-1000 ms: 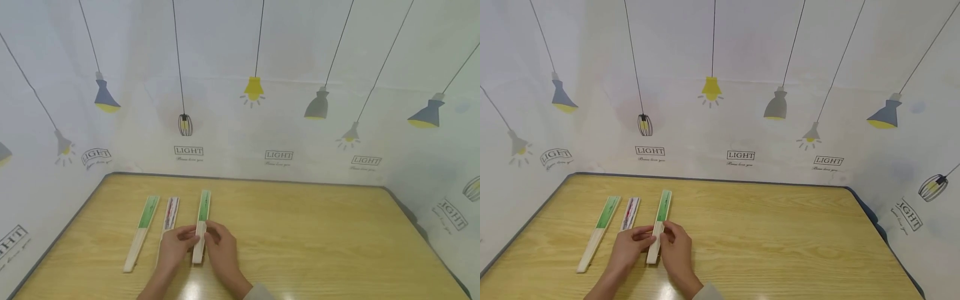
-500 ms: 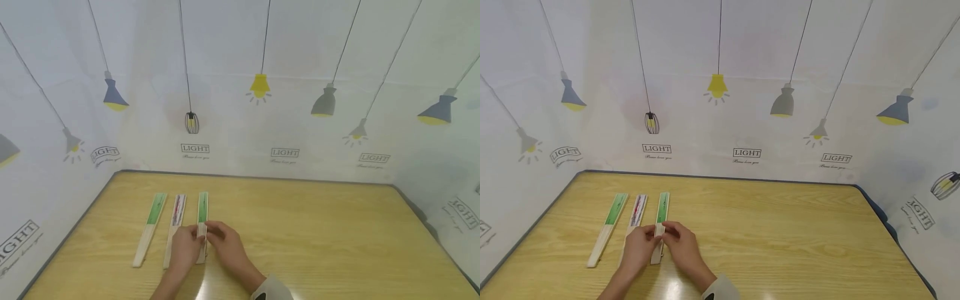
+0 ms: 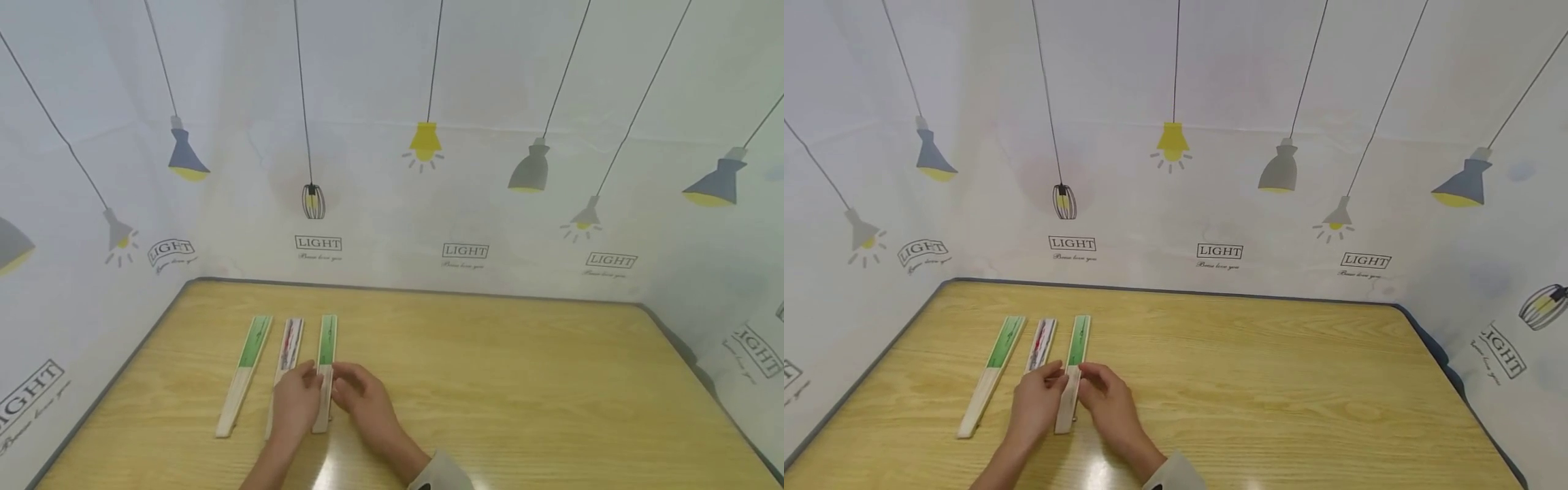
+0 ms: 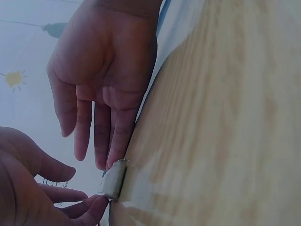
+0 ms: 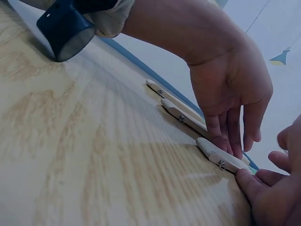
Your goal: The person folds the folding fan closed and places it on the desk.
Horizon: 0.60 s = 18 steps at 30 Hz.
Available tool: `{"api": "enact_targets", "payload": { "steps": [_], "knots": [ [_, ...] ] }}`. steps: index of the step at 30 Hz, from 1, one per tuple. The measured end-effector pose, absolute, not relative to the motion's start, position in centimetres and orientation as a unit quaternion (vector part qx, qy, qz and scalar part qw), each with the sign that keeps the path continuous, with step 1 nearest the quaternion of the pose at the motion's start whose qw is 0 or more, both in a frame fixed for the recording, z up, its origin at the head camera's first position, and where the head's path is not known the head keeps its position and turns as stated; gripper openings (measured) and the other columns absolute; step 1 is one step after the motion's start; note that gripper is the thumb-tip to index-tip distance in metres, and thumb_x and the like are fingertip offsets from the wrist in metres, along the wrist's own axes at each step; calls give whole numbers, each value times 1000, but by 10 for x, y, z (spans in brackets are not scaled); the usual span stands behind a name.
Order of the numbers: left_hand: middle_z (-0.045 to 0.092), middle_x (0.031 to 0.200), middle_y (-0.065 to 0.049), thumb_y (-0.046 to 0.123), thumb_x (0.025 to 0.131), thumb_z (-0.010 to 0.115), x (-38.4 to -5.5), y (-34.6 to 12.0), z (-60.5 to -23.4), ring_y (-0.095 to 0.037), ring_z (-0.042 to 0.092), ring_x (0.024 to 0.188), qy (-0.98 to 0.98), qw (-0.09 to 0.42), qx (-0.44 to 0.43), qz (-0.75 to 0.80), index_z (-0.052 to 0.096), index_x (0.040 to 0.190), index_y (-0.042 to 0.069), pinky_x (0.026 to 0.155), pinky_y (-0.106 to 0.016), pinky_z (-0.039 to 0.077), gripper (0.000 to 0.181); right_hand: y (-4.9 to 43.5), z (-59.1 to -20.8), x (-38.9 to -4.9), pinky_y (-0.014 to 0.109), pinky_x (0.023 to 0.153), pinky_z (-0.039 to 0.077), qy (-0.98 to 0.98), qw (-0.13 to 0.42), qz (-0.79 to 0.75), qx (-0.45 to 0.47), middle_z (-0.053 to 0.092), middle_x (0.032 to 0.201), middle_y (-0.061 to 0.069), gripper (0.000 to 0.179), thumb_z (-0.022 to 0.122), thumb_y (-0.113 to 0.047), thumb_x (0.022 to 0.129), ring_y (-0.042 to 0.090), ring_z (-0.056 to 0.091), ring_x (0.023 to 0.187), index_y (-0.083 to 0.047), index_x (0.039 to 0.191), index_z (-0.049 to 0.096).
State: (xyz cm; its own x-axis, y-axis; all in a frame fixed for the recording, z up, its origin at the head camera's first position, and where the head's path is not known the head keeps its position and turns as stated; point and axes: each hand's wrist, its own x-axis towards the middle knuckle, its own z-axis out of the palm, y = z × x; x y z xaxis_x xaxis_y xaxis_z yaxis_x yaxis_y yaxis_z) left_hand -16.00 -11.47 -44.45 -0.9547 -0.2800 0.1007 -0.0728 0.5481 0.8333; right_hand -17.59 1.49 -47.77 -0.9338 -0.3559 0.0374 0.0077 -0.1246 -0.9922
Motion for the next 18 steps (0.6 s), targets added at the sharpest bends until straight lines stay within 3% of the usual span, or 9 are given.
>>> {"api": "enact_targets", "payload": {
  "steps": [8,18],
  "knots": [
    [61,109,-32,2,94,51,-158,-117,-444,-46,60,100,-870,100,106,-472,51,121,-19,80,-51,55,34,14,-475,-173,34,96,48,602,150,-775,-123,44,138,24,42,43,-22,104,36,42,129,6,135,44],
    [59,110,-35,6,93,55,-158,-119,-439,-47,60,99,-877,94,108,-458,50,122,-20,81,-53,54,39,5,-475,-168,33,93,51,631,104,-762,-106,46,136,24,46,48,-19,102,36,47,124,4,140,37]
  ]
}}
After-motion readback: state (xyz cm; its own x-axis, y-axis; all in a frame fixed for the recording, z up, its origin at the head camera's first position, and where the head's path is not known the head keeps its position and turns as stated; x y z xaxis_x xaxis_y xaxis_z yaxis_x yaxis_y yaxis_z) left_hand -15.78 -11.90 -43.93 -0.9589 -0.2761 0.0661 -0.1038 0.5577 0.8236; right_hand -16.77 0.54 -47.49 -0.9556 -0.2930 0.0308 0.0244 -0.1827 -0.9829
